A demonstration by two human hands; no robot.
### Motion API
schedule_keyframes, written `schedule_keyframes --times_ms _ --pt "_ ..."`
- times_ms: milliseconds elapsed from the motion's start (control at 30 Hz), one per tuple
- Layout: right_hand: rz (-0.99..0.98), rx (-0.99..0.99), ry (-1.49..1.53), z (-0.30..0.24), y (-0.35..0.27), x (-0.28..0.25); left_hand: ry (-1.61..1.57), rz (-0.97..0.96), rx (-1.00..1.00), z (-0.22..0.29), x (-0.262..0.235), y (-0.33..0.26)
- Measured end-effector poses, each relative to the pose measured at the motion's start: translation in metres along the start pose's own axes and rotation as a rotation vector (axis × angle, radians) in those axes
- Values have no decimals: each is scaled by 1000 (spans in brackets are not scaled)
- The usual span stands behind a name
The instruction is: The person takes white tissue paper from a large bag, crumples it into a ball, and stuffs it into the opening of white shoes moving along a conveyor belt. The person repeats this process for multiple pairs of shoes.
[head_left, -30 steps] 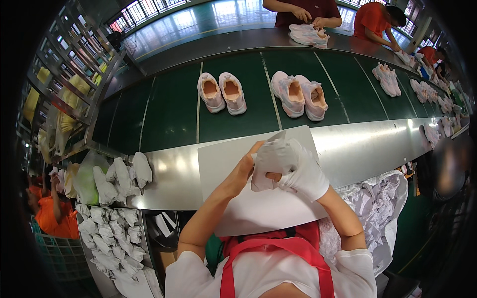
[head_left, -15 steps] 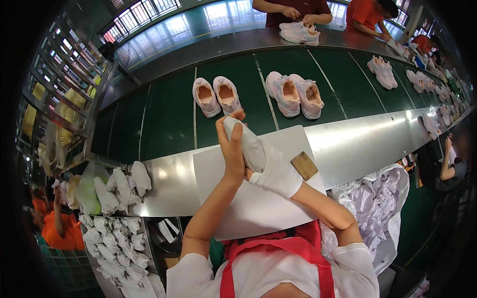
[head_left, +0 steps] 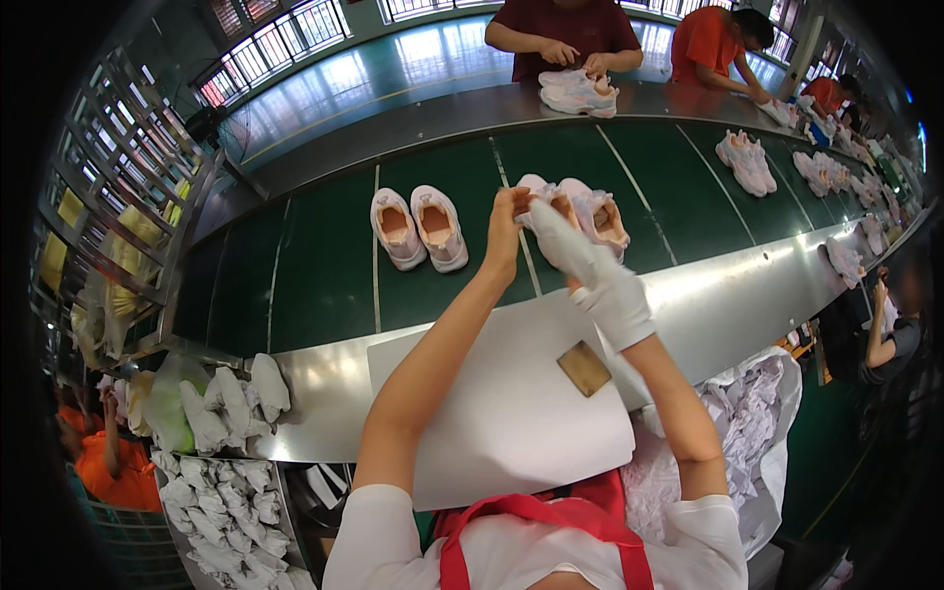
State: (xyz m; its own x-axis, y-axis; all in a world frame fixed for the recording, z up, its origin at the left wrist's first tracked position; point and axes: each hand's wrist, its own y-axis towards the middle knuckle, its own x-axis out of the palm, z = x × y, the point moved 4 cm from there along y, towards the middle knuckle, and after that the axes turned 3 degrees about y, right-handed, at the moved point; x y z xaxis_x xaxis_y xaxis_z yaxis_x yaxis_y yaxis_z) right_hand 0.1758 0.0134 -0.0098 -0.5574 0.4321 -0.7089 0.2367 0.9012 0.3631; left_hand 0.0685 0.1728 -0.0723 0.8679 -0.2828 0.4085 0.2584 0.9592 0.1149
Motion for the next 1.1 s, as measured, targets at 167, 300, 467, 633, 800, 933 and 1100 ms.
schedule_keyframes --times_ms 167,300,467,633,800,933,1100 --pt "-238 174 -490 30 65 2 1028 -101 464 -86 -18 81" --pt "-416 216 -628 41 99 25 1057 -339 137 -79 0 96" --pt "-594 47 -694 48 137 91 1109 -498 174 -70 -2 102" --pt "-885 -284 -950 72 146 145 1155 -561 176 -65 -7 103" --pt "-730 -66 -655 126 153 170 990 -544 53 -68 3 101" --pt "-584 282 -377 56 150 72 880 -646 89 -73 -32 103" --pt "-354 -100 -421 101 140 103 1101 -564 127 -76 2 92"
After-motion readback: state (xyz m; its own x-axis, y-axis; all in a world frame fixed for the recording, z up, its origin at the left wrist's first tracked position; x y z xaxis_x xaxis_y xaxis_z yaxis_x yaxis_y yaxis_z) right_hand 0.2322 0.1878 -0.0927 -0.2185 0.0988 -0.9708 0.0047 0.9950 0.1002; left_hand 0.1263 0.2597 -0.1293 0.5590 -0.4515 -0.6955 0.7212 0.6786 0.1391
